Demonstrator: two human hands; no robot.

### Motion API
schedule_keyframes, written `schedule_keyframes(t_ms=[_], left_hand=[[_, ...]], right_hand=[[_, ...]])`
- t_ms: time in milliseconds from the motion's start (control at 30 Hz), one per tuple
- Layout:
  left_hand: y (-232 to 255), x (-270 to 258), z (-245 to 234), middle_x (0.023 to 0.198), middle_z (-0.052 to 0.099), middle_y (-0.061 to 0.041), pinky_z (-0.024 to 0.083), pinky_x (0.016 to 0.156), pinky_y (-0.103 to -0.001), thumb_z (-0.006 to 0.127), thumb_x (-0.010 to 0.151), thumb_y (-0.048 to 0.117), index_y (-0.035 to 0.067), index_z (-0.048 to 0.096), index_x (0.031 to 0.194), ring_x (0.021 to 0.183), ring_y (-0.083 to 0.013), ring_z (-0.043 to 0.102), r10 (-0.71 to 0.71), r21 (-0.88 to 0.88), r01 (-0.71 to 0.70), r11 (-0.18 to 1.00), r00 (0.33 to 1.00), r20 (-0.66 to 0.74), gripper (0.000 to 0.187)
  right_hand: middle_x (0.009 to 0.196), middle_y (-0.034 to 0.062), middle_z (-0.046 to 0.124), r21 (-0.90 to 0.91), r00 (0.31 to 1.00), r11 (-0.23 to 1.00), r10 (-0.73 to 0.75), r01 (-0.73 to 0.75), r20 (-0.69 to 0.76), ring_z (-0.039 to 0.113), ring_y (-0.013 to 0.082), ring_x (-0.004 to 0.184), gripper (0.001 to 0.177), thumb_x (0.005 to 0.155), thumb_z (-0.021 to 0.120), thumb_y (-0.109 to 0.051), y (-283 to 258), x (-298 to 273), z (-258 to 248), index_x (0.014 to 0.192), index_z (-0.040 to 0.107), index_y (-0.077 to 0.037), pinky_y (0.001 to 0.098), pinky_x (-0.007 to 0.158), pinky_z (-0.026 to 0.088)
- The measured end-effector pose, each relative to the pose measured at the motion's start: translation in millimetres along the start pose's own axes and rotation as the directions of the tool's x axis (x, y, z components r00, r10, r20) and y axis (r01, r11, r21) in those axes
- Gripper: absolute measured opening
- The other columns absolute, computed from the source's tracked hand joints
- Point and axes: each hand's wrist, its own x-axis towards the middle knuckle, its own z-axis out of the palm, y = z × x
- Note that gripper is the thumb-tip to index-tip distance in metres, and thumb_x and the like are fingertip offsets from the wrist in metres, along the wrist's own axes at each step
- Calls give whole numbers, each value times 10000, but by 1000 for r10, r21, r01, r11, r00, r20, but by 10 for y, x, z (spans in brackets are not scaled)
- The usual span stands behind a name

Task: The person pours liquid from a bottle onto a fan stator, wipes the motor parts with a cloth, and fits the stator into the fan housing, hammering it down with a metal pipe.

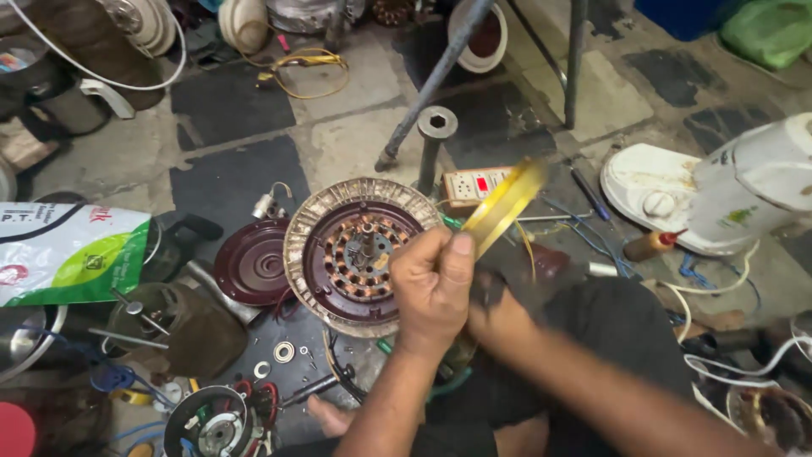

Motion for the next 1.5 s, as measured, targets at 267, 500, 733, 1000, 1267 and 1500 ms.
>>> schedule_keyframes(t_ms=[267,500,733,1000,1267,1500], left_hand=[[-74,36,-69,640,474,24,361,561,-287,624,1028,270,27,533,732,627,-66,432,-52,-34,51,998,998,-29,394],[-189,-40,-35,721,557,39,408,607,-300,586,1020,278,-1,636,859,701,-57,495,-42,-46,36,998,991,-131,326],[-131,34,-84,715,485,38,347,627,-307,567,1017,273,-23,582,908,691,-63,437,83,-99,-106,989,975,-208,316],[10,-42,-3,699,452,-3,347,631,-322,562,1029,252,35,467,757,672,-95,443,167,-53,-171,984,984,-63,361],[-6,-59,44,725,493,-1,389,634,-301,504,1037,262,18,552,839,700,-102,463,4,-151,-8,988,1000,-29,319],[190,194,-78,695,514,72,384,587,-263,533,1070,315,27,619,834,669,-39,437,-287,-132,297,946,954,90,382]], right_hand=[[1160,174,693,-187,912,978,-4,89,410,654,327,1121,482,775,650,-163,526,363,-442,1232,640,-9,429,996,497],[1306,180,663,632,947,748,-16,-201,319,598,333,1246,615,796,610,-101,145,-319,-265,1391,549,39,414,1075,435],[973,46,651,732,486,-231,615,-641,620,625,192,902,223,834,647,-142,860,-351,-533,1049,616,-96,364,727,484],[967,59,694,668,518,-222,478,-711,710,624,163,829,298,956,635,-307,-109,80,-53,1070,711,-42,321,698,485],[1113,263,680,18,948,989,148,-148,-280,644,439,1023,489,830,698,-47,400,810,-97,1288,563,60,448,886,519],[1097,243,714,-133,945,937,-327,322,-13,685,435,981,584,710,761,-108,621,1075,-746,1251,581,19,485,824,553]])
